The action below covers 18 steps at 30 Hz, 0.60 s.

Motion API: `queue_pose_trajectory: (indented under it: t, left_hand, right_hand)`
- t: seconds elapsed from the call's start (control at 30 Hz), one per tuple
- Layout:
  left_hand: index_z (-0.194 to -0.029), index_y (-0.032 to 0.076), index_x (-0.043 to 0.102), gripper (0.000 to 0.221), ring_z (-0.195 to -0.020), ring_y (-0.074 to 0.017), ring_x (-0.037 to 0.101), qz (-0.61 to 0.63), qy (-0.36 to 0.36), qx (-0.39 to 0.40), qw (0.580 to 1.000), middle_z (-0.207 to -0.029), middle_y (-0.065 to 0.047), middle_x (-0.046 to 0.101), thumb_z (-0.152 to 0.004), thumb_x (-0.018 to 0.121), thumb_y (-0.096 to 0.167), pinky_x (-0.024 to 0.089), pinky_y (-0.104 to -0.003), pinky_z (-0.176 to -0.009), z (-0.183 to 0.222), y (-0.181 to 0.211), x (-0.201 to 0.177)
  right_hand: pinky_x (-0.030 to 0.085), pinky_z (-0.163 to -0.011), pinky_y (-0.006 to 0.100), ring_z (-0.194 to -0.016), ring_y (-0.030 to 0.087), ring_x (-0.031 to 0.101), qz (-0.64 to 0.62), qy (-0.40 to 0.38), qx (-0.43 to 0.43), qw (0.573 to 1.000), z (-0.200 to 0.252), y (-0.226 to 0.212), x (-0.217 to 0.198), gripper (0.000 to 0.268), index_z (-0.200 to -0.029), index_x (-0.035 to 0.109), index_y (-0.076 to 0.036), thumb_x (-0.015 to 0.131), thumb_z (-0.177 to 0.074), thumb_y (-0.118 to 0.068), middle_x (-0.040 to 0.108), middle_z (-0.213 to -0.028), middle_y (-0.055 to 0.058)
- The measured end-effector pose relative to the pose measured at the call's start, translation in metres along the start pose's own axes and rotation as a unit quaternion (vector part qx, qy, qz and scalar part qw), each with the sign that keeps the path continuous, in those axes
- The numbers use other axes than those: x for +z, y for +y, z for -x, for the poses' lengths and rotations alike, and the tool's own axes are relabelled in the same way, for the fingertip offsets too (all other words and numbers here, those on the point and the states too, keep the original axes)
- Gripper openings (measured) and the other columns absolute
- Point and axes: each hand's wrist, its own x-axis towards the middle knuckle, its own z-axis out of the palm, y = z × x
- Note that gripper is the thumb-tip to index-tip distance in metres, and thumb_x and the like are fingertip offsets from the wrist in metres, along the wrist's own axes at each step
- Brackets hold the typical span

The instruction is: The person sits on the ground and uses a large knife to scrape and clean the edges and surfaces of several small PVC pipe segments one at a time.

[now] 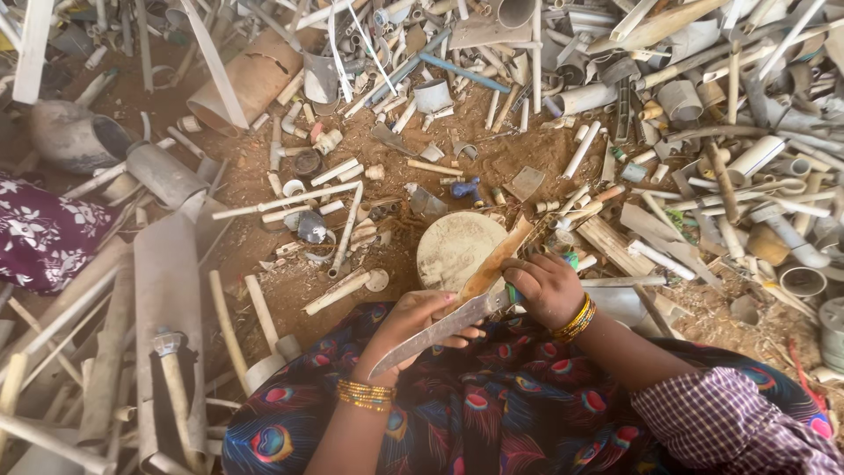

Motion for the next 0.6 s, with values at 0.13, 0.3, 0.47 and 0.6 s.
queue_pose_trajectory:
  t: [0.13,0.3,0.47,0.6]
  left_hand:
    - [-0.123,-0.012,0.062,0.042,-0.085,-0.029,0.078,0.004,-0.063,0.006,0.998,-0.101,-0.025,0.075,-0.101,0.06,0.023,0.066,-0.037,-0.073,0.001,-0.008,0.011]
    - [-0.126,-0.01,0.062,0.036,-0.074,-0.0244,0.077,-0.083,0.094,0.026,0.992,-0.09,-0.02,0.074,-0.102,0.055,0.017,0.067,-0.034,-0.07,-0.022,-0.047,0.0]
    - [-0.131,-0.006,0.056,0.036,-0.07,-0.0204,0.074,-0.116,0.216,0.104,0.964,-0.087,-0.017,0.073,-0.105,0.048,0.016,0.062,-0.03,-0.063,-0.052,-0.069,-0.033]
    - [-0.129,-0.01,0.058,0.035,-0.071,-0.0169,0.073,-0.078,0.297,0.18,0.934,-0.089,-0.015,0.073,-0.107,0.046,0.015,0.059,-0.027,-0.064,-0.08,-0.081,-0.044]
  right_hand:
    - [0.056,-0.077,0.039,-0.091,0.026,0.072,-0.001,-0.002,0.022,1.0,0.013,0.006,0.003,0.028,-0.1,0.064,-0.009,0.069,-0.073,-0.004,0.075,-0.107,0.005]
    - [0.058,-0.072,0.042,-0.088,0.031,0.074,-0.007,-0.107,0.213,0.971,0.026,0.011,-0.016,0.026,-0.104,0.066,-0.01,0.074,-0.081,-0.02,0.074,-0.1,0.012]
    - [0.06,-0.072,0.042,-0.075,0.029,0.076,-0.063,-0.343,0.531,0.773,0.044,0.012,-0.05,0.047,-0.101,0.064,-0.003,0.074,-0.09,-0.047,0.076,-0.077,0.018]
    - [0.058,-0.075,0.044,-0.08,0.033,0.077,-0.126,-0.307,0.494,0.804,0.06,0.01,-0.044,0.042,-0.111,0.067,-0.011,0.057,-0.095,-0.049,0.077,-0.082,0.016]
